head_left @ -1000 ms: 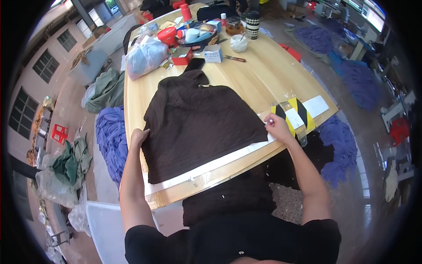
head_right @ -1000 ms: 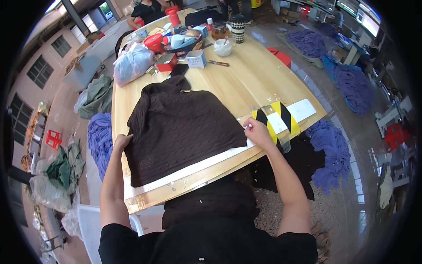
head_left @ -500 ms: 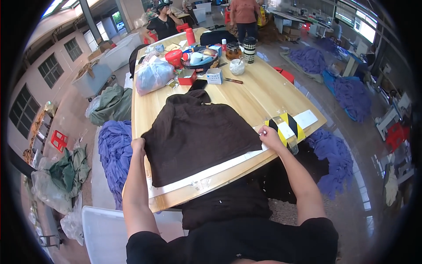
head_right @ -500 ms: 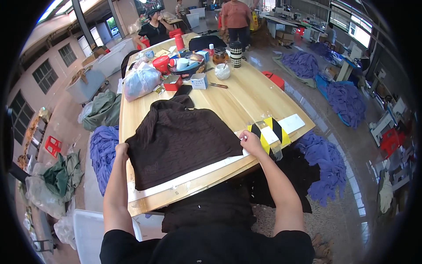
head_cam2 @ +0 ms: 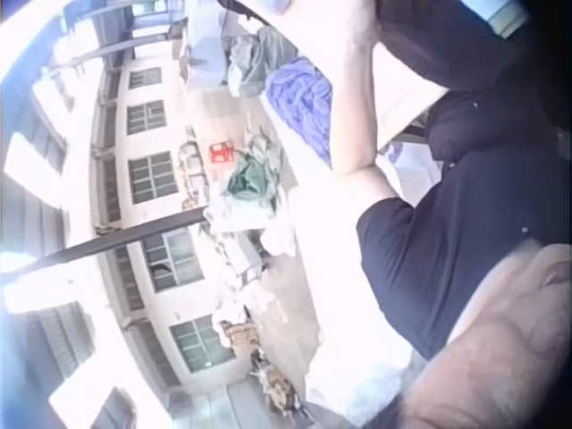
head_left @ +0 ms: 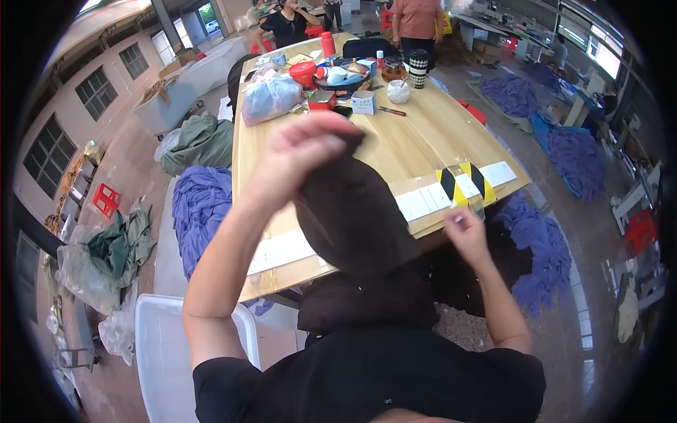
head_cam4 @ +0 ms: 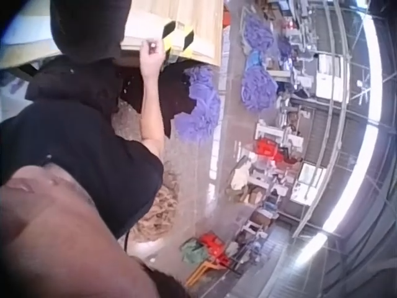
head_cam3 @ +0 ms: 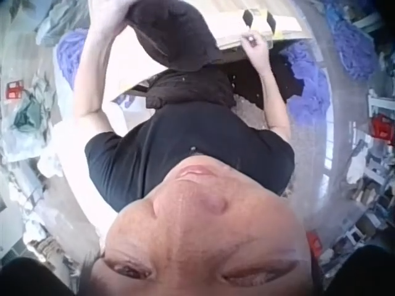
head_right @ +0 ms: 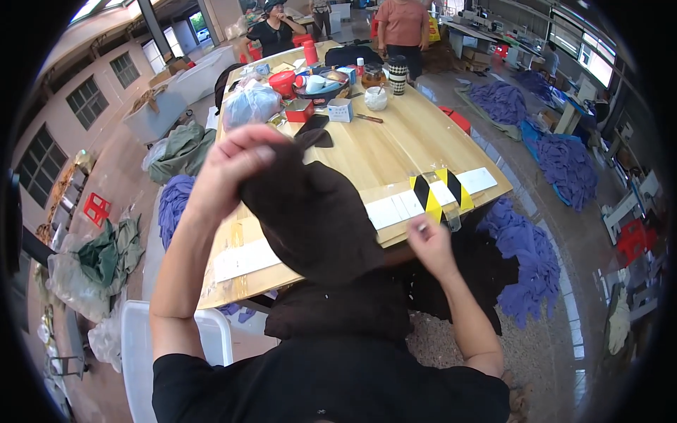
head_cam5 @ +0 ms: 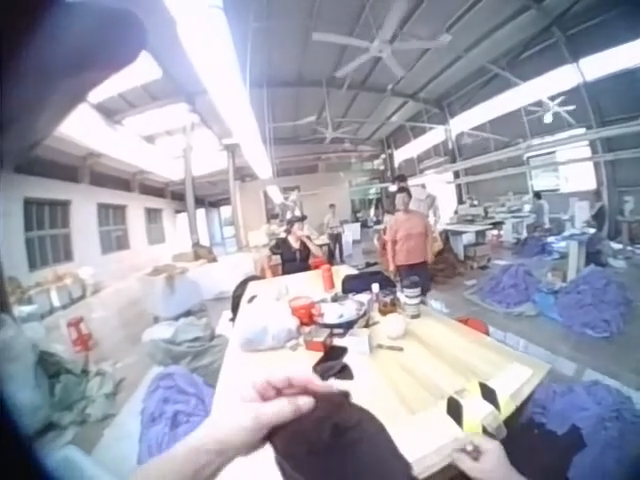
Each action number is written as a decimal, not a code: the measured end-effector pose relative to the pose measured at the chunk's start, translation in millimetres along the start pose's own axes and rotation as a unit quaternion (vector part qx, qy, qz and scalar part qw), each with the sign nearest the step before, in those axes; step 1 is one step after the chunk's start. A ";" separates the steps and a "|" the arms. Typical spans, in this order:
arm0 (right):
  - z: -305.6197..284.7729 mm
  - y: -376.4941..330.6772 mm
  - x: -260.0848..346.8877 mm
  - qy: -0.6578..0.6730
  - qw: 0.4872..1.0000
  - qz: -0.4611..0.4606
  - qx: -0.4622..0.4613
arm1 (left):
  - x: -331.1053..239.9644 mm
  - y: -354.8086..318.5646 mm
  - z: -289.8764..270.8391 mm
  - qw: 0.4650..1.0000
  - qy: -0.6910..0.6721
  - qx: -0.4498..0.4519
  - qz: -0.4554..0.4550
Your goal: Marking specific measurement points on brown knitted garments using chalk and a ruler guide on the table.
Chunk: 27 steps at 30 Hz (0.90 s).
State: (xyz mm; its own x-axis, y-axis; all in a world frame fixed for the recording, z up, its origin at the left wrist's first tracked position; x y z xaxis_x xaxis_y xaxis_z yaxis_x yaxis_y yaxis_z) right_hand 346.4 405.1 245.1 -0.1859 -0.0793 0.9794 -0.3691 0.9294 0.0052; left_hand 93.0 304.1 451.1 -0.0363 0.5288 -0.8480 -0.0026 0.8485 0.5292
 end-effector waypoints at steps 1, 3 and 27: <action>-22.7 1.5 23.0 0.076 0.994 -0.061 -0.042 | -17.7 -19.2 56.9 0.990 -0.016 0.138 -0.007; -39.1 -9.9 71.2 0.138 0.983 -0.103 -0.070 | -65.3 -73.8 147.6 0.895 -0.051 0.440 0.052; 225.2 -81.8 149.4 0.038 0.908 -0.165 0.383 | -84.3 -150.6 -27.4 0.987 -0.013 -0.008 0.159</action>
State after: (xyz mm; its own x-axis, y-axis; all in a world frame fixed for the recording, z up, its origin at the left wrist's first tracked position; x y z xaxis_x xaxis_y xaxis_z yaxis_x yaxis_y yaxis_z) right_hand 143.8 236.0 345.4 0.1027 -0.2559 0.9612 -0.9236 0.3342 0.1877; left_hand 69.1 131.1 443.7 -0.0123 0.7689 -0.6393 -0.0116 0.6392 0.7690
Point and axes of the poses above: each hand's wrist, its own y-axis towards the middle knuckle, its own z-axis out of the palm, x = y × z, the point moved 10 cm from there along y, towards the middle knuckle, and after that the axes turned 15 degrees about z, right-handed, at the moved point
